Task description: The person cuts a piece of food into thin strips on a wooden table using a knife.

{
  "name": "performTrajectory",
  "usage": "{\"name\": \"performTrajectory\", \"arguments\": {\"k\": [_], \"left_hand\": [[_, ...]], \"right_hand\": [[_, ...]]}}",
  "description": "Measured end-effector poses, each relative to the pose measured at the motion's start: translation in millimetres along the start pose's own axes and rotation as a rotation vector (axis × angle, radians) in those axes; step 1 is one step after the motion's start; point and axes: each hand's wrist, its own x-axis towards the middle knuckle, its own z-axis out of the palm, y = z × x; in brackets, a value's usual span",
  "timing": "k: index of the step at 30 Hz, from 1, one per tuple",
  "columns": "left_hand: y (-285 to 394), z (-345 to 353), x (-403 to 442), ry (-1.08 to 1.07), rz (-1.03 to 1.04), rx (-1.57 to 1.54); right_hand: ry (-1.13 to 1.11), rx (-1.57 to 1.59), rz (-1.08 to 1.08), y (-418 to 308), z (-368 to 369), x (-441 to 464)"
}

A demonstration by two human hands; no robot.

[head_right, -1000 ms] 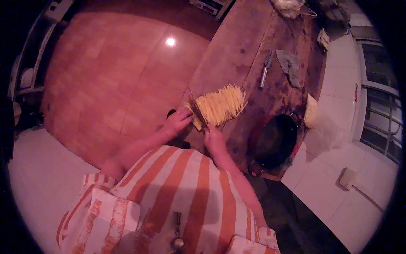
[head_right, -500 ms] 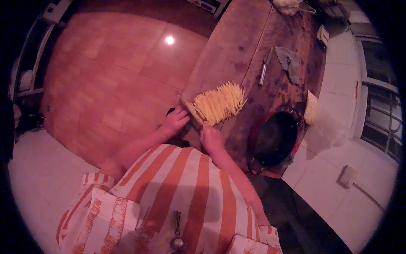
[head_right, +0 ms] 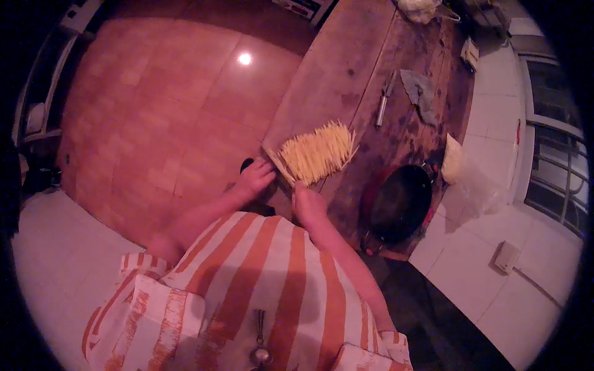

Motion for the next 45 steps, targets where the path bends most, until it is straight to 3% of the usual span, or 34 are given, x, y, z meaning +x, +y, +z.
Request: {"name": "performTrajectory", "arguments": {"k": [5,7,12,13,14,16,18,20,21,22,23,25,28,33,41,44,45], "left_hand": [[5.3,-9.8,8.1,0.096,0.038,0.025],[0.0,-5.6,6.2,0.109,0.056,0.041],[-0.6,-6.5,7.8,0.135,0.071,0.064],[-4.2,1.4,-0.3,0.011,0.029,0.011],[-7.5,7.9,-6.9,-0.110,-0.011,-0.036],[-9.2,13.1,-18.5,-0.082,-0.005,-0.033],[-5.6,9.7,-13.7,-0.101,0.005,-0.084],[-7.0,13.9,-9.5,0.116,0.108,-0.023],[-5.4,15.9,-6.1,-0.029,0.096,0.081],[-6.5,13.7,-9.8,-0.006,0.096,-0.020],[-9.0,23.3,-12.0,0.089,0.119,-0.003],[-11.3,35.5,-22.7,0.013,0.085,0.014],[1.1,0.7,-5.1,-0.040,0.073,0.002],[2.8,0.8,-3.8,-0.006,0.118,0.020],[1.9,4.4,-5.9,-0.020,0.147,-0.018],[-3.8,12.1,-8.5,-0.078,0.131,-0.060],[-12.0,20.2,-11.8,-0.150,-0.125,-0.396]], "right_hand": [[0.104,0.084,-0.005,6.2,13.5,3.5],[0.239,0.286,-0.012,2.4,3.3,2.8],[-0.037,0.045,0.031,-17.5,-30.6,-9.8],[-0.100,0.033,0.070,-20.0,-31.0,-12.6],[-0.094,0.034,0.059,-17.5,-26.5,-15.5],[-0.023,0.038,0.002,-2.7,-8.3,-12.8],[-0.090,0.120,-0.036,7.4,-0.9,-11.0],[0.047,0.183,-0.086,10.1,10.6,-7.3],[0.090,0.139,-0.096,9.1,14.3,-5.5],[0.090,-0.051,-0.076,10.8,18.4,-3.2],[0.072,0.001,-0.085,13.5,20.2,-3.2],[0.047,0.073,-0.077,15.7,19.8,-3.3],[0.090,0.077,-0.088,15.9,26.9,-4.4],[0.045,0.028,-0.032,11.9,17.2,-4.8],[0.174,0.205,-0.012,22.6,23.6,-10.4],[0.124,0.108,0.058,19.7,10.2,-14.7],[0.133,0.144,0.026,15.4,4.1,-15.8]]}}
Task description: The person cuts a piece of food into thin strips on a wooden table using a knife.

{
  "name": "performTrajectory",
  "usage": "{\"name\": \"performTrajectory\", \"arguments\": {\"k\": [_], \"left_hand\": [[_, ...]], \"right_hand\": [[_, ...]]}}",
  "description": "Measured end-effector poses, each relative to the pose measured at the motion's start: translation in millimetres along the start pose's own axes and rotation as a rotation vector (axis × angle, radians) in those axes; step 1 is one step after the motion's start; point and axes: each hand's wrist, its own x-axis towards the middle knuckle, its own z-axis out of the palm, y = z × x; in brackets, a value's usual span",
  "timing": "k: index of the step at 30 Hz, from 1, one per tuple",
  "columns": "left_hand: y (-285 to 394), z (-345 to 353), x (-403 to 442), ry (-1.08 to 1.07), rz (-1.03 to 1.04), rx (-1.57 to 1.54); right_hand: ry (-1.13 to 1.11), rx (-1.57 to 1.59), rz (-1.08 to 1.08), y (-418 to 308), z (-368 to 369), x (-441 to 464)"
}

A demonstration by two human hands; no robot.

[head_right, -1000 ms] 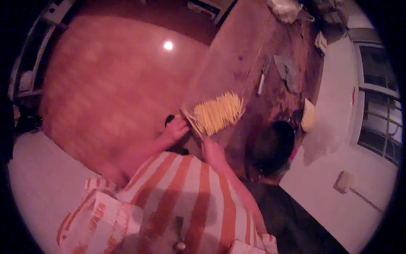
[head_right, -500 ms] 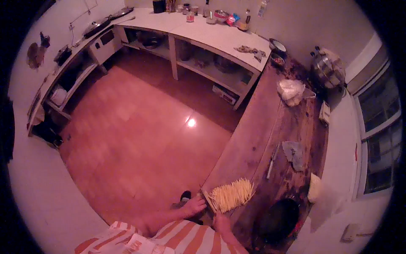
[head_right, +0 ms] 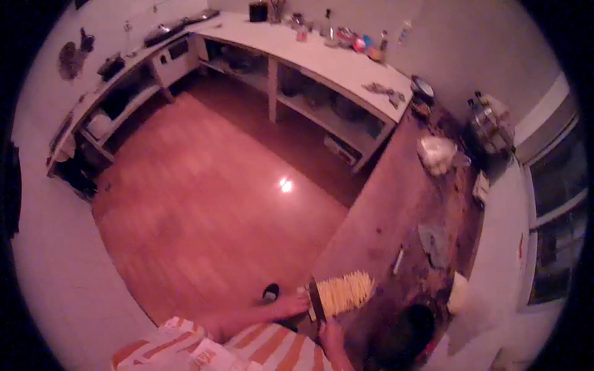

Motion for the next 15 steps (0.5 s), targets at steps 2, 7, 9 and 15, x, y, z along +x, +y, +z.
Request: {"name": "performTrajectory", "arguments": {"k": [2,7,9,15], "left_hand": [[4.4,14.7,-8.0,-0.103,-0.319,-0.243],[15.4,-5.0,4.6,-0.228,-0.142,0.178],[11.3,1.1,-6.4,0.000,0.295,0.371],[17.8,-27.9,3.8,0.037,0.253,0.402]], "right_hand": [[-0.022,0.021,-0.004,12.5,1.0,-25.3],[-0.082,-0.094,0.024,-8.2,-2.7,-16.9],[-0.087,-0.097,0.064,-17.4,-8.3,-24.4],[-0.157,-0.151,0.108,-43.9,-20.1,-8.2]]}}
